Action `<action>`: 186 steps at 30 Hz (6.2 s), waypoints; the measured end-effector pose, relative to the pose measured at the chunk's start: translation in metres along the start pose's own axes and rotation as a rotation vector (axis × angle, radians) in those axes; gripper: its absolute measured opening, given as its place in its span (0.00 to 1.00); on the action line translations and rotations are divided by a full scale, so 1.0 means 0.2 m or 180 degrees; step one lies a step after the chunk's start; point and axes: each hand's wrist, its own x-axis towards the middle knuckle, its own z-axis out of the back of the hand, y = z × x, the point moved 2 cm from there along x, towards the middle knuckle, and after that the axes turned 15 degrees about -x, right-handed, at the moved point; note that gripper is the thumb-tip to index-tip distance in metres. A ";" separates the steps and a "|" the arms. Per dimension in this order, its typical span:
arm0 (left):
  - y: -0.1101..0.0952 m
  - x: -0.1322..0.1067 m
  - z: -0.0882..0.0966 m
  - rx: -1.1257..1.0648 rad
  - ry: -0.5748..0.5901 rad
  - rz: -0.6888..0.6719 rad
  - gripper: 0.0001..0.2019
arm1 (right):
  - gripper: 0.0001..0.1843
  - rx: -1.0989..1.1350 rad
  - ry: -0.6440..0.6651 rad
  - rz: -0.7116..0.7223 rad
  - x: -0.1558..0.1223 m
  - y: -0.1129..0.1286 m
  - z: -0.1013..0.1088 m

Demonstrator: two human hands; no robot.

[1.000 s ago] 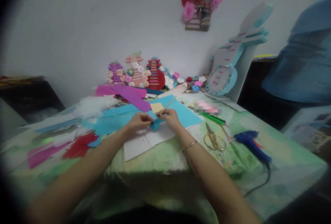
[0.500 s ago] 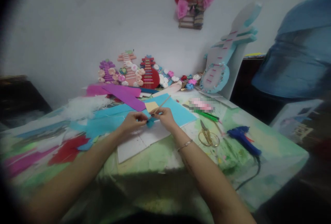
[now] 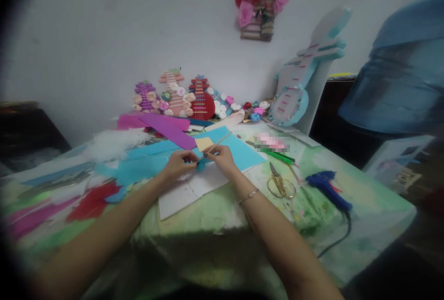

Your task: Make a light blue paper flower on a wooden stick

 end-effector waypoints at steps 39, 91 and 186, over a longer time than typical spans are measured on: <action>0.02 0.00 -0.01 -0.0370 -0.0024 0.0261 0.03 | 0.11 -0.0073 -0.0005 -0.0010 0.00 -0.01 -0.01; 0.01 -0.01 -0.01 -0.0227 0.0035 0.0282 0.03 | 0.08 -0.0074 0.0098 0.0070 -0.01 0.00 -0.01; 0.06 0.01 0.02 -0.2867 -0.0530 0.1341 0.07 | 0.26 0.0090 -0.0934 -0.0001 0.05 -0.04 0.13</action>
